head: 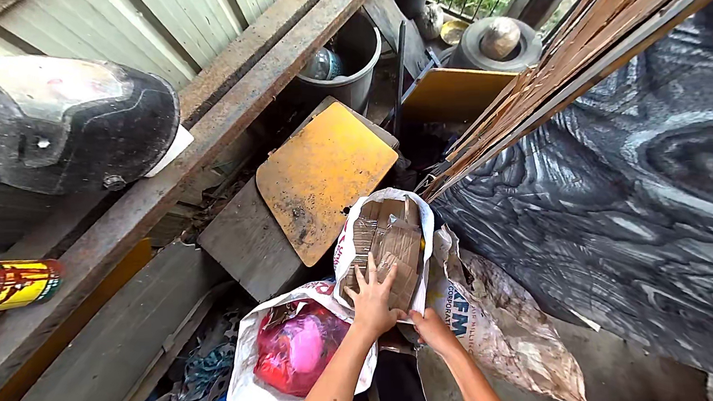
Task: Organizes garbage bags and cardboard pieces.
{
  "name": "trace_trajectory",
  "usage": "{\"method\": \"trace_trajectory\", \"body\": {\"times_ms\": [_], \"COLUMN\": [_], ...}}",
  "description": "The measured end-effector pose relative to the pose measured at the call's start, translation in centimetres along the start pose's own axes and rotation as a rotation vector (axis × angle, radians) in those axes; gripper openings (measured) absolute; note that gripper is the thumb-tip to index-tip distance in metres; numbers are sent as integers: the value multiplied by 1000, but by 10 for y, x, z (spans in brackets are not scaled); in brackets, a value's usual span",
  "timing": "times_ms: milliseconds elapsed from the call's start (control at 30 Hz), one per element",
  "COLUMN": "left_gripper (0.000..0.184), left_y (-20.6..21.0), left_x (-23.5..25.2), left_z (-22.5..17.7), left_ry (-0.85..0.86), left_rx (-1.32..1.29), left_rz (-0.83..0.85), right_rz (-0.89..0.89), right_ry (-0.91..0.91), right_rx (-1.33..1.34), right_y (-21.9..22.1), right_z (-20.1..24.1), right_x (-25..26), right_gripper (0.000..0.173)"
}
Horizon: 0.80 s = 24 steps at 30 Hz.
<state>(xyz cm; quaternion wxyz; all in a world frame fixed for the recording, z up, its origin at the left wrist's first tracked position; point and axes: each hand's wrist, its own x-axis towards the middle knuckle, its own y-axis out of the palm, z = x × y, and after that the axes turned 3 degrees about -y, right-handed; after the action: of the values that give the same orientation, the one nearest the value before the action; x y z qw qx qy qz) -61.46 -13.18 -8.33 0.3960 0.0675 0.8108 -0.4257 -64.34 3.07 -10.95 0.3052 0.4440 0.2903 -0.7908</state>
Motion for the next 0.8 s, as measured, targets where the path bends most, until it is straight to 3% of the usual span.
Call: {"method": "trace_trajectory", "body": {"times_ms": [200,333,600,733,800], "left_gripper": [151,163,159,125,118], "left_y": [9,13,62,89,97], "left_x": [46,69,101,119,119], "left_z": [-18,-14,-2,3,3], "left_ry": [-114,-123,-145,-164,-170], "left_rx": [118,165,205,182,188], "left_rz": [91,106,-34,-183,-202], "right_rz": [-24,-47,-98,-129,-126], "right_ry": [-41,-63,-90,-129,-117], "right_rx": [-53,-24,-11,-5,-47], "right_y": [2,5,20,31,32], "right_z": [-8,-7,-7,-3,-7], "right_x": [-3,-1,-6,-5,-2], "right_gripper": [34,34,36,39,40]}}
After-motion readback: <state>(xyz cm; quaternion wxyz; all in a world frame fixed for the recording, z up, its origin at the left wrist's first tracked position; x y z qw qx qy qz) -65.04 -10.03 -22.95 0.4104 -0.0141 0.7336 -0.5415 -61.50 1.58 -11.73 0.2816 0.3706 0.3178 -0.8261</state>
